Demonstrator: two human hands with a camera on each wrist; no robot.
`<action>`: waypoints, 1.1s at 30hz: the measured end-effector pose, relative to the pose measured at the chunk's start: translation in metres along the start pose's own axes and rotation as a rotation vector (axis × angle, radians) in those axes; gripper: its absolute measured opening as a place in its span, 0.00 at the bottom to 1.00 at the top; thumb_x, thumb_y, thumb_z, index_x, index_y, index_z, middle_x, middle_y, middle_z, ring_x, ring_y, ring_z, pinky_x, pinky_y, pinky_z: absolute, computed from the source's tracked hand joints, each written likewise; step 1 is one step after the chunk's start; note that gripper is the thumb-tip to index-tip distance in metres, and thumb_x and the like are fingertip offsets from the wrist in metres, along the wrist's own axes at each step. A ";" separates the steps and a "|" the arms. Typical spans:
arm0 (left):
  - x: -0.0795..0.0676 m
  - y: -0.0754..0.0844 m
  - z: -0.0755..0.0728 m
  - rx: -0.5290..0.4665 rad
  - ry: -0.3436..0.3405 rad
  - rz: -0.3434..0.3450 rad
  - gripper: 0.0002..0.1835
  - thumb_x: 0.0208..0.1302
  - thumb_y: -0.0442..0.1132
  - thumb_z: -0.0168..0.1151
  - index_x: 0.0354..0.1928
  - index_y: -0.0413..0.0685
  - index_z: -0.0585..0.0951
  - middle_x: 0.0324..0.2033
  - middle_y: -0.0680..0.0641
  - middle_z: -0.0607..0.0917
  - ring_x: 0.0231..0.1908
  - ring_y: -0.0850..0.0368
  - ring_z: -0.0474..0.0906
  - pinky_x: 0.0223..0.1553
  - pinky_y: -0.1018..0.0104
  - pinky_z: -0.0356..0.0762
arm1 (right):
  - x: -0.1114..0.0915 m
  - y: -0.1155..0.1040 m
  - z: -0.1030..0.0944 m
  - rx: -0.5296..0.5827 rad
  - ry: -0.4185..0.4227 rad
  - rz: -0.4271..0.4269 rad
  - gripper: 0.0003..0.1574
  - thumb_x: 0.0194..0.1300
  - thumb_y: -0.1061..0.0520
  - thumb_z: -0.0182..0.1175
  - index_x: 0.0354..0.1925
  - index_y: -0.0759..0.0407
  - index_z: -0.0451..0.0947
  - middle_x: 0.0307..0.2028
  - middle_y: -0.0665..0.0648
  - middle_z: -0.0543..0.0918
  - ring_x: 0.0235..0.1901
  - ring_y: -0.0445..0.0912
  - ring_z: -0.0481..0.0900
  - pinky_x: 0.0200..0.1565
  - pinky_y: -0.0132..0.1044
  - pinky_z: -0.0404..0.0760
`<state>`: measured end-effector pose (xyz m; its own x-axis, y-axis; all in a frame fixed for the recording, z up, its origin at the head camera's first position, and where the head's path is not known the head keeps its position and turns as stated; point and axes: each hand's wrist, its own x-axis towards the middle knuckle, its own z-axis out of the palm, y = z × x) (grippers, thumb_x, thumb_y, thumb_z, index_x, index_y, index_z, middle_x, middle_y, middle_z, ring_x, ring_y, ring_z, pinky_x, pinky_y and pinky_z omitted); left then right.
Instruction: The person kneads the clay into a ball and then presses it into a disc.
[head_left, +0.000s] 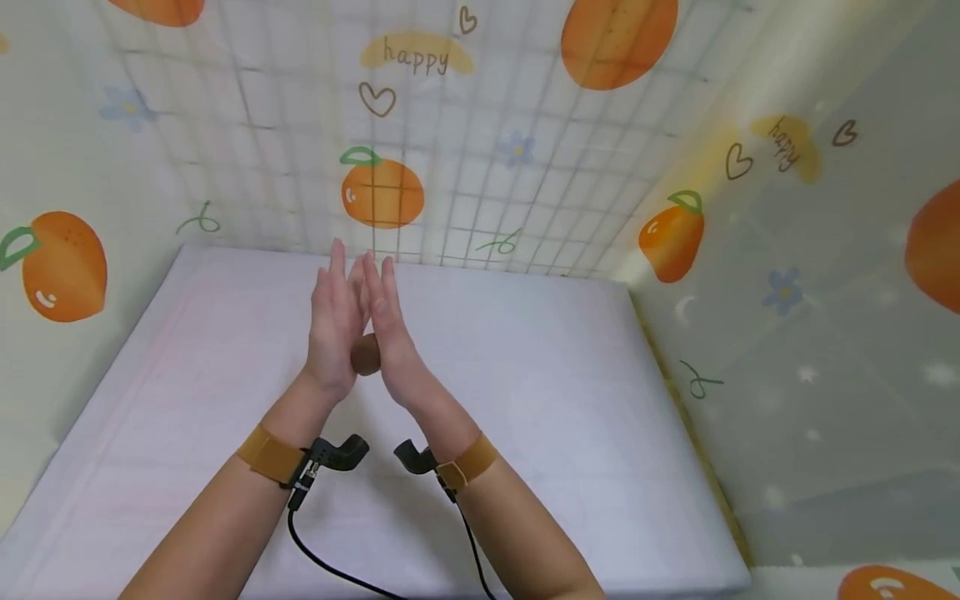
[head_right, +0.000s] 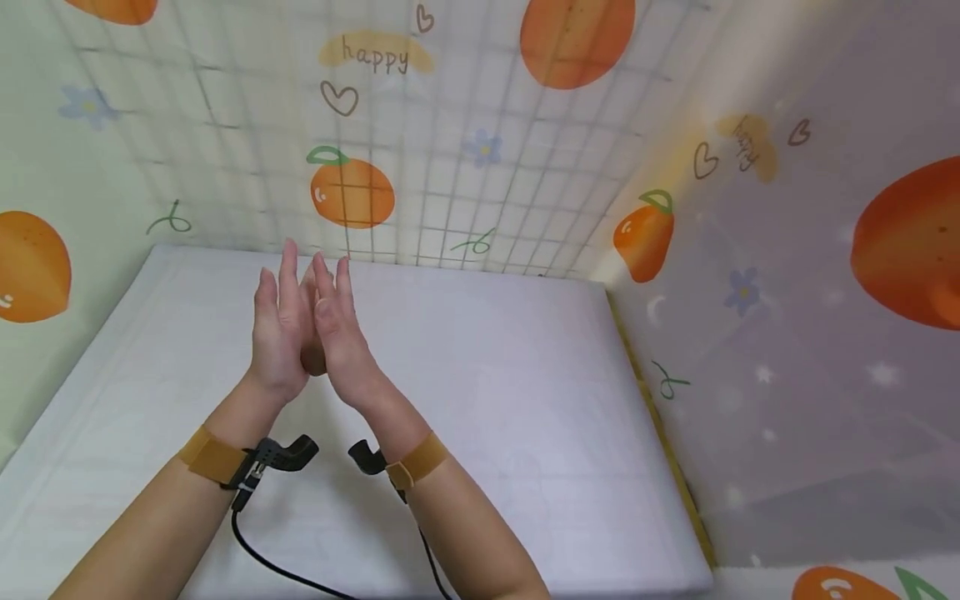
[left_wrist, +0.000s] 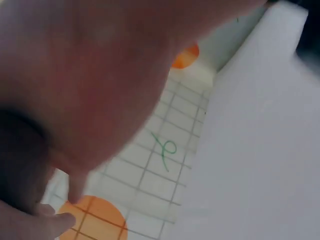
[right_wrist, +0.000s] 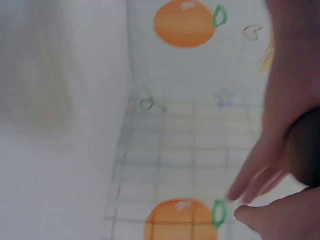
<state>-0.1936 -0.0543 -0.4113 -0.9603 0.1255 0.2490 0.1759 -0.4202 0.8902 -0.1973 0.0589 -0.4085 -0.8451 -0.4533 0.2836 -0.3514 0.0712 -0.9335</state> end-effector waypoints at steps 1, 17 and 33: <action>0.001 0.002 -0.002 -0.002 0.002 -0.008 0.41 0.76 0.77 0.27 0.86 0.83 0.39 0.87 0.65 0.44 0.86 0.63 0.35 0.81 0.34 0.22 | -0.002 -0.002 0.003 0.003 -0.006 -0.009 0.58 0.68 0.08 0.25 0.87 0.26 0.34 0.85 0.31 0.25 0.86 0.41 0.26 0.79 0.74 0.32; -0.009 -0.010 0.012 0.026 -0.063 -0.049 0.37 0.77 0.76 0.22 0.85 0.86 0.42 0.84 0.71 0.50 0.86 0.58 0.37 0.81 0.31 0.31 | 0.012 -0.014 -0.014 -0.050 0.077 0.045 0.51 0.68 0.08 0.26 0.83 0.15 0.38 0.83 0.27 0.27 0.87 0.43 0.29 0.80 0.73 0.35; -0.001 -0.022 -0.009 0.032 -0.029 -0.096 0.37 0.77 0.77 0.22 0.84 0.88 0.43 0.80 0.74 0.57 0.79 0.67 0.50 0.78 0.47 0.50 | 0.000 -0.016 0.004 -0.056 0.003 -0.014 0.60 0.65 0.06 0.25 0.86 0.24 0.38 0.84 0.29 0.26 0.86 0.41 0.28 0.80 0.73 0.36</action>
<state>-0.1980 -0.0533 -0.4342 -0.9664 0.1902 0.1730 0.0910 -0.3763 0.9220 -0.1898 0.0539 -0.3950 -0.8411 -0.4518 0.2975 -0.3855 0.1147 -0.9156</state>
